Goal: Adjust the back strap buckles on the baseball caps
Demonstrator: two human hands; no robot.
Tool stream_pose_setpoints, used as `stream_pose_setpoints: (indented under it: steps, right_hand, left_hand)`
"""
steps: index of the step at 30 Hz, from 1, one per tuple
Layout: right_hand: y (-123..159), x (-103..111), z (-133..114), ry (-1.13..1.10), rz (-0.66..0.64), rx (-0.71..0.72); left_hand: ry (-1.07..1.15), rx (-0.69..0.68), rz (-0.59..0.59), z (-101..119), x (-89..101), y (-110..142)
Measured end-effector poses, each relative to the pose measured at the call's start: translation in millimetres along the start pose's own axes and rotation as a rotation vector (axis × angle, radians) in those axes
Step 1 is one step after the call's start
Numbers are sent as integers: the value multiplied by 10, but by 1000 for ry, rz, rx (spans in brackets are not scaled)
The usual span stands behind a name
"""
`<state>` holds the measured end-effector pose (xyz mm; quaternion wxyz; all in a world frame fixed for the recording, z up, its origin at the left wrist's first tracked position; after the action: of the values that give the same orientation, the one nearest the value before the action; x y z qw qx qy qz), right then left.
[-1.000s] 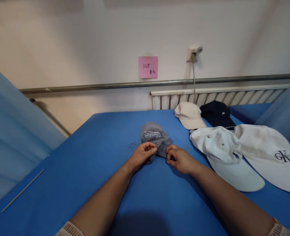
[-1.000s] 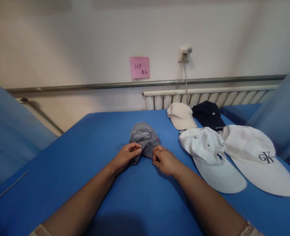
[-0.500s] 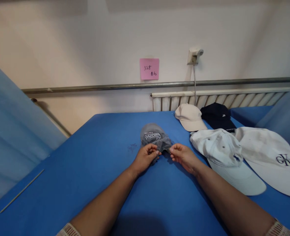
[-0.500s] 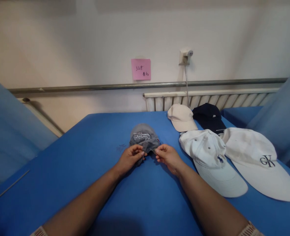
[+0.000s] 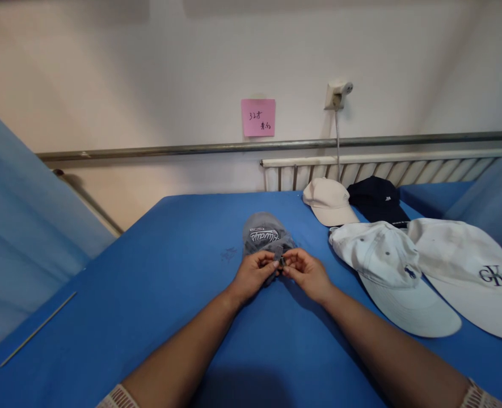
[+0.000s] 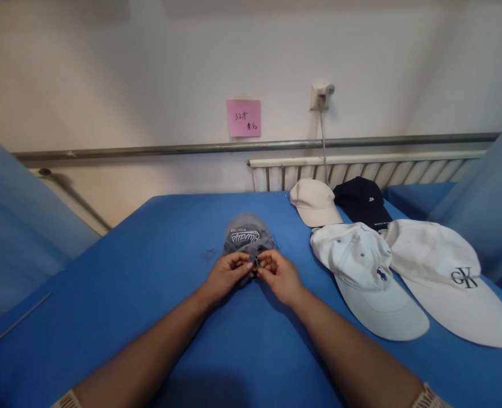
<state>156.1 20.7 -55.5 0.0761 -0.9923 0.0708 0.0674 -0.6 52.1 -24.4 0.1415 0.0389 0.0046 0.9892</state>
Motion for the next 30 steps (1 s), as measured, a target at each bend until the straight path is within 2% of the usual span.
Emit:
stream_pose_setpoints:
  steps: [9, 21, 24, 28, 30]
  right_hand:
    - [43, 69, -134, 477, -41, 266]
    - [49, 68, -164, 617, -92, 455]
    - [31, 86, -158, 634, -57, 467]
    - [-2, 123, -166, 583, 36, 436]
    - [-10, 131, -170, 539, 72, 426]
  left_hand:
    - [59, 69, -3, 5, 13, 2]
    - [117, 101, -1, -10, 17, -3]
    - [139, 68, 74, 58, 50, -1]
    - [185, -82, 302, 262, 200, 19]
    - [194, -128, 329, 344, 268, 27]
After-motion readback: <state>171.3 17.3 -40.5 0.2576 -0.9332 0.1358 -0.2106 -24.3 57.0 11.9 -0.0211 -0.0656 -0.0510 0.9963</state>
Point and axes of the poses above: each hand's wrist, its own y-axis away from the middle knuckle, its own x-axis out of the back of the hand, z = x × y, the point moved 2 cm from there along -y, towards the middle knuckle, and after that the axes turned 11 degrees about z, right-handed, at the moved point
